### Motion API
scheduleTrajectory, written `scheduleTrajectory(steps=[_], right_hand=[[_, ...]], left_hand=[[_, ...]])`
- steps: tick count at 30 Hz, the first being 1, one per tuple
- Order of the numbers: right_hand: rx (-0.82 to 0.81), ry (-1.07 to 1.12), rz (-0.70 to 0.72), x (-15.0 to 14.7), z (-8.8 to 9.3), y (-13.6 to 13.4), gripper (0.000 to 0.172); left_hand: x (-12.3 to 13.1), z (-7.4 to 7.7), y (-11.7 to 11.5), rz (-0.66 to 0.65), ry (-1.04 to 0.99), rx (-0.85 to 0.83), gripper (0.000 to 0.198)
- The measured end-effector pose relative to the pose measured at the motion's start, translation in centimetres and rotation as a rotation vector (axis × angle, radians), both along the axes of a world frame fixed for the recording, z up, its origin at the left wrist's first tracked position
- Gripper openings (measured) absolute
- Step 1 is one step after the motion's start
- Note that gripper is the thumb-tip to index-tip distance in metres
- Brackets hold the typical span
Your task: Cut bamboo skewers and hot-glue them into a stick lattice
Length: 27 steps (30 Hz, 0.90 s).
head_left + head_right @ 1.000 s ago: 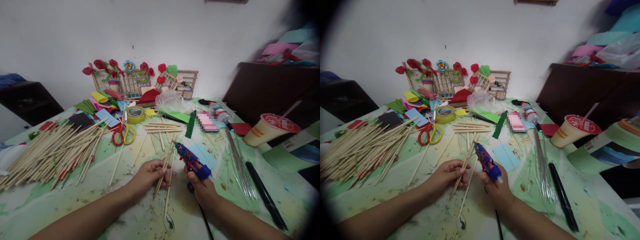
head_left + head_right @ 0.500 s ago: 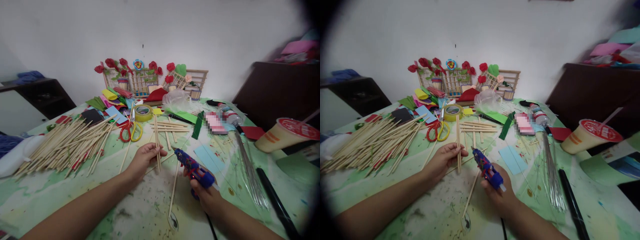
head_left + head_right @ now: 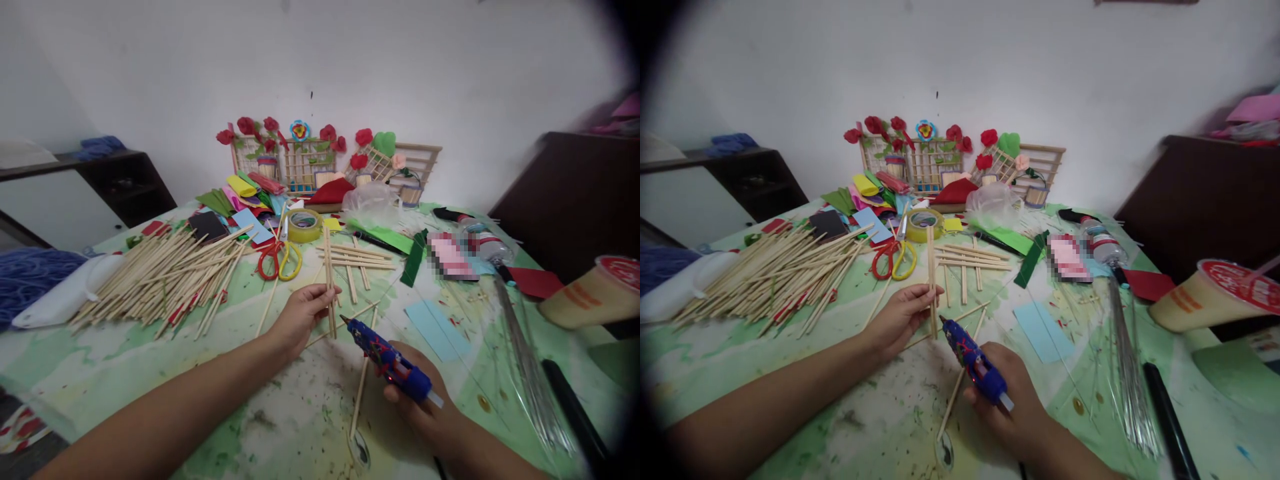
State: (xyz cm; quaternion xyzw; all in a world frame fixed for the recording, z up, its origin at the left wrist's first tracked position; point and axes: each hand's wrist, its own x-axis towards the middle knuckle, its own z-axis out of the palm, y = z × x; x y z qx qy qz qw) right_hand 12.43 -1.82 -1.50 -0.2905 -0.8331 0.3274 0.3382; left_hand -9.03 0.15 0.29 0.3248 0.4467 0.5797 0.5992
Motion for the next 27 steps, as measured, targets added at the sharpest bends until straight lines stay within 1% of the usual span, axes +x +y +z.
scheduleTrajectory(steps=[2,7,10,15,21,27], right_hand=[[-0.006,-0.031,0.005,-0.1,0.0,0.0,0.020],[0.051,-0.091,0.053,-0.3,0.3,-0.2,0.017],[0.049,-0.122,0.062,-0.4,0.6,-0.2,0.016],[0.085,-0.127,0.063,-0.4,0.6,-0.2,0.014],[0.086,-0.164,0.079,-0.4,0.8,-0.4,0.013],[0.155,-0.165,0.070,-0.5,1.0,-0.5,0.015]], left_hand=[[0.1,0.0,0.0,0.011,0.006,0.010,0.028],[0.3,0.0,-0.2,0.008,0.004,0.010,0.027],[0.3,0.1,-0.2,-0.001,0.007,0.001,0.026],[0.1,0.0,-0.2,-0.002,0.049,-0.003,0.026],[0.0,-0.4,-0.1,-0.005,0.089,-0.001,0.026],[-0.1,-0.5,0.0,0.003,0.126,0.013,0.026]])
